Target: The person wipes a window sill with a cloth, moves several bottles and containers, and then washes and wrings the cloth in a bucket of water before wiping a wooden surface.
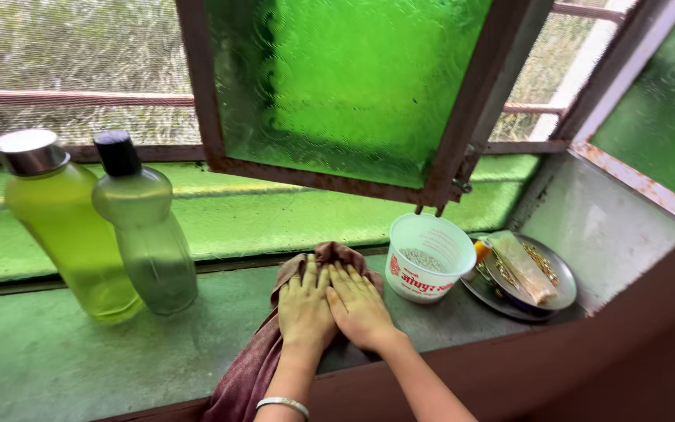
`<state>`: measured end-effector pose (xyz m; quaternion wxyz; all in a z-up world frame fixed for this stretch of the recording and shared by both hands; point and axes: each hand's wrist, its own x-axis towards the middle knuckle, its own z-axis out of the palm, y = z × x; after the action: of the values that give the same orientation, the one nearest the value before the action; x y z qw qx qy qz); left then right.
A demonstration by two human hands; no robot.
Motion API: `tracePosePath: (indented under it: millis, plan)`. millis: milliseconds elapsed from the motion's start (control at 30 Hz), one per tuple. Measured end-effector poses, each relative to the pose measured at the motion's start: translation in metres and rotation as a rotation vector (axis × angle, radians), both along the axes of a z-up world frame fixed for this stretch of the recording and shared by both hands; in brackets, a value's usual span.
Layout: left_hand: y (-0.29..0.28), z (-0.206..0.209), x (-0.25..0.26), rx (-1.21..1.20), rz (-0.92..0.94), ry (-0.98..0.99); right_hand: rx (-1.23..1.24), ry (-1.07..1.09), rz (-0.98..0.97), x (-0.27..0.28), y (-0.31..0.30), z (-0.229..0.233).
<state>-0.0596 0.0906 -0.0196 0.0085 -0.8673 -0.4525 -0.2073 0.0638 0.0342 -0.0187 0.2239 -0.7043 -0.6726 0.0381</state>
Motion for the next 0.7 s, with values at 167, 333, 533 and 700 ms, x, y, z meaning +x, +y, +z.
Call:
tracePosePath:
  millis: [167,333,533,700]
  plan:
    - [-0.016,0.009,-0.026,0.072,-0.266,0.008,-0.044,-0.027,-0.204,-0.026,-0.033,-0.012]
    - [-0.031,0.02,-0.076,-0.08,-0.326,0.096,0.021,-0.102,-0.221,-0.079,-0.044,-0.02]
    - [-0.022,0.004,-0.126,-0.006,-0.147,0.036,-0.051,-0.004,-0.065,-0.13,-0.024,0.002]
    - [0.003,0.001,-0.117,0.065,0.037,0.086,-0.074,-0.006,0.059,-0.119,0.007,0.014]
